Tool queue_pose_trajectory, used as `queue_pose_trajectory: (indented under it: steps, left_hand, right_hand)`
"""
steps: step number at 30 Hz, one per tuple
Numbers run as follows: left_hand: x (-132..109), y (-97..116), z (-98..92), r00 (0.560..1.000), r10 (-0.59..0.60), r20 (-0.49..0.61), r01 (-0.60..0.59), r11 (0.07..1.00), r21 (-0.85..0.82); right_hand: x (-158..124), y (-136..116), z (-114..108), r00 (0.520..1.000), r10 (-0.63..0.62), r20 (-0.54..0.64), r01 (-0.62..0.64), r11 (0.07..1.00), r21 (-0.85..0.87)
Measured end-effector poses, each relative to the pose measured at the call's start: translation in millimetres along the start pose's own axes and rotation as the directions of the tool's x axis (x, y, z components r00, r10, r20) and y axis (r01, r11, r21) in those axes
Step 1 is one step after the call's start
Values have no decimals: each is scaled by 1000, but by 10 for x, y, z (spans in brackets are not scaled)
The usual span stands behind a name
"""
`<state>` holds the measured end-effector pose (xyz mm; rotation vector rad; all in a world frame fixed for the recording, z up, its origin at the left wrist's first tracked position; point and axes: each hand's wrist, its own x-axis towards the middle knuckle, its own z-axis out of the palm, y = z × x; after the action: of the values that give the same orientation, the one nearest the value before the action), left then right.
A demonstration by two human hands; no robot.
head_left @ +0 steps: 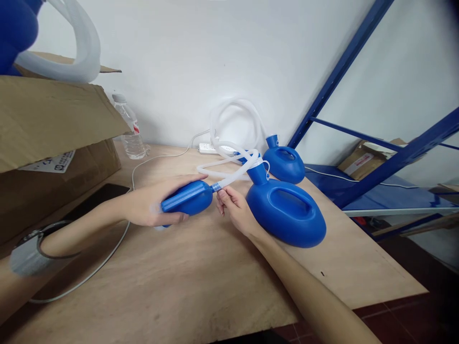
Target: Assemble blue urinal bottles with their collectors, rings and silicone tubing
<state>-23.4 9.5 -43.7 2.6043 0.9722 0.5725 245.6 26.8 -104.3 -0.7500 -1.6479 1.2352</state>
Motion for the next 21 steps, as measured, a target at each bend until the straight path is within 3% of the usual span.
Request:
queue_pose_trajectory:
  steps: [10, 15, 18, 21]
  left_hand:
    - [13, 90, -57, 999, 47, 18, -47, 998, 33]
    - [41, 157, -60, 997, 67, 31, -70, 988, 140]
    - [57, 221, -45, 998, 14, 61, -30, 963, 269]
    - [68, 302, -22, 996, 47, 76, -73, 915, 396]
  right_hand:
    - [-29, -222, -116, 998, -61, 22, 64, 969, -241]
    - [-20, -259, -84, 998, 25, 53, -18, 991, -136]
    - [-17, -241, -32, 997, 46, 55, -44, 999, -29]
    - [-20, -218, 25, 998, 55, 36, -57, 997, 55]
